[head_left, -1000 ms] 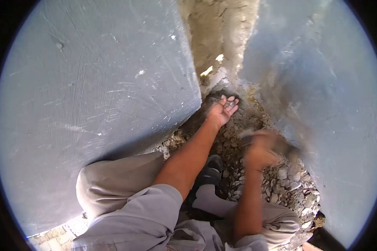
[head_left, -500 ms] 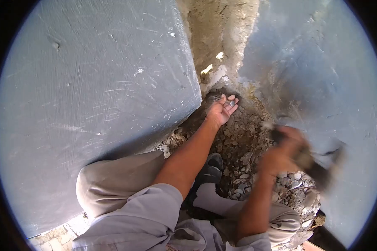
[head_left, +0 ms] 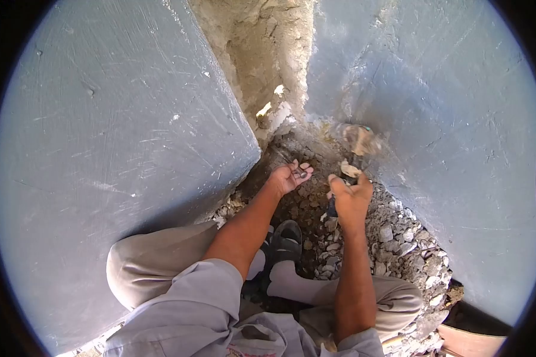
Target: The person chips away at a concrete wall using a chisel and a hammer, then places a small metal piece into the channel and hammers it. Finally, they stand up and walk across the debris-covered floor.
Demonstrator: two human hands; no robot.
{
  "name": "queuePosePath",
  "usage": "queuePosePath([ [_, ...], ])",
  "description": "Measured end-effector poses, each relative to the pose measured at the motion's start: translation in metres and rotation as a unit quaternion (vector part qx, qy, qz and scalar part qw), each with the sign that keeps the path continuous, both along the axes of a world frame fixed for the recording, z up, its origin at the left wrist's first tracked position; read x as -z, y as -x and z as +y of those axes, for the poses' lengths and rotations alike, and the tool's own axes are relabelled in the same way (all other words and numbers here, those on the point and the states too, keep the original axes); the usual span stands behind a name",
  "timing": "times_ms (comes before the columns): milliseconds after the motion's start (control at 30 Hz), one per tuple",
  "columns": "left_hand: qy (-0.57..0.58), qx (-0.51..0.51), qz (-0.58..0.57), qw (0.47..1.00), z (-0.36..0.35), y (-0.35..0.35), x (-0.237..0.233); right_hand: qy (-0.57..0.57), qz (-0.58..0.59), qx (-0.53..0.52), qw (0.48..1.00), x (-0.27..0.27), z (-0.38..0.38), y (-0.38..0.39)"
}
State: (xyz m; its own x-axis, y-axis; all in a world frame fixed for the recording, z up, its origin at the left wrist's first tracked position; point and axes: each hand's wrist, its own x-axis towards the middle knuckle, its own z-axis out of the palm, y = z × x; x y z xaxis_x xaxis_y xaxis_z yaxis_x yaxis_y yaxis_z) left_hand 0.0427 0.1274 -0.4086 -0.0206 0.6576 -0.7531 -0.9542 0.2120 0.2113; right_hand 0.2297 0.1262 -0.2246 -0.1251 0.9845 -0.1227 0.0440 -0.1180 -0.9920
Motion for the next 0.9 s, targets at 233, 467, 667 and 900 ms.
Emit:
queuePosePath([
  [233,-0.024,-0.005,0.016,1.0,-0.003,-0.028,0.005,-0.068,0.017,0.03,0.997,0.016,-0.001,-0.023],
  [467,-0.031,-0.14,-0.046,0.989,0.005,0.006,0.005,-0.133,0.006,0.049,0.99,-0.006,-0.01,-0.011],
  [667,-0.071,-0.2,-0.06,0.975,0.011,0.01,0.003,-0.234,0.051,0.12,0.963,-0.015,-0.029,0.021],
  [900,-0.06,-0.22,-0.076,0.971,0.019,0.021,0.002,-0.003,-0.1,-0.095,0.99,0.101,-0.039,0.035],
])
